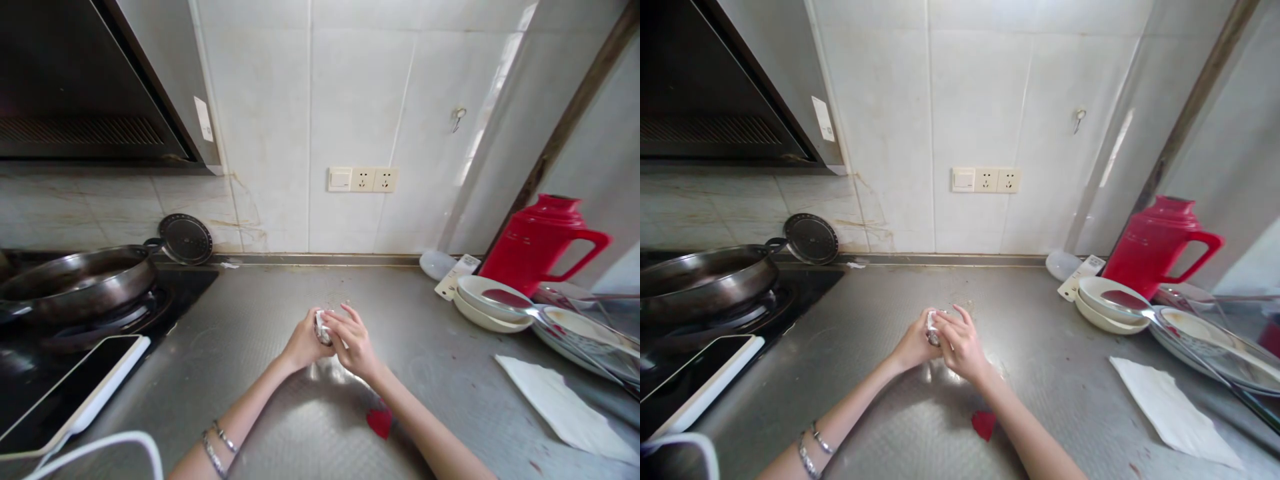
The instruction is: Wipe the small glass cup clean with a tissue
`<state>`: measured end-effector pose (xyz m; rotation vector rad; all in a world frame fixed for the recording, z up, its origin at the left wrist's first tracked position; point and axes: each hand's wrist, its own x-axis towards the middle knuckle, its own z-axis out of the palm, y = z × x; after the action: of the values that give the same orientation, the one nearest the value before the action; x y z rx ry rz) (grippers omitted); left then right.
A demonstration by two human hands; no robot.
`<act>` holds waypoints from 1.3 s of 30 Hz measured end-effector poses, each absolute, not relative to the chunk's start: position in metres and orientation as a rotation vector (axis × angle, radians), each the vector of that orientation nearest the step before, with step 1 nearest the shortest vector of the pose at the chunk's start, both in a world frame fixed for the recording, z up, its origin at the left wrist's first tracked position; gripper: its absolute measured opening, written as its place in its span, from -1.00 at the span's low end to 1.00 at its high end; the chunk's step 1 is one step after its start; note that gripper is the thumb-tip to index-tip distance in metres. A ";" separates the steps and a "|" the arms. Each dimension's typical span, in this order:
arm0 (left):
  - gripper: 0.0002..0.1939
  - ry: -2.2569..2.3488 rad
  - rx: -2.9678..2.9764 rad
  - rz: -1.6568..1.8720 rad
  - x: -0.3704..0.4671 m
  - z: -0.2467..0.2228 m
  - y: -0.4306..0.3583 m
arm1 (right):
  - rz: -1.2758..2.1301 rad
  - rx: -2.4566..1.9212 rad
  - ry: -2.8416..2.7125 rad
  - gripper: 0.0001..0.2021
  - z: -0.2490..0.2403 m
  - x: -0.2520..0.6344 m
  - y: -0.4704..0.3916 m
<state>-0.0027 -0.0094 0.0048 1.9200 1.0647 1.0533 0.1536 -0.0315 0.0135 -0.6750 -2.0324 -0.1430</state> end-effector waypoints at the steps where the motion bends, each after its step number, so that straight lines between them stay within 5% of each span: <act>1: -0.31 1.079 1.917 1.043 -0.003 0.004 -0.008 | -0.162 -0.646 -2.078 -0.67 0.014 0.153 -0.033; 34: -0.29 0.859 1.578 1.135 0.000 0.004 -0.005 | -0.072 -0.673 -1.883 -0.61 0.014 0.159 -0.027; 39: -0.21 0.848 1.451 1.072 0.002 0.003 -0.006 | 0.090 -0.731 -1.749 -0.72 0.020 0.156 -0.033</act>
<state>0.0022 -0.0060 0.0029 1.4508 0.8480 1.0715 0.1557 -0.0333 0.0202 -0.7308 -1.7487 0.0896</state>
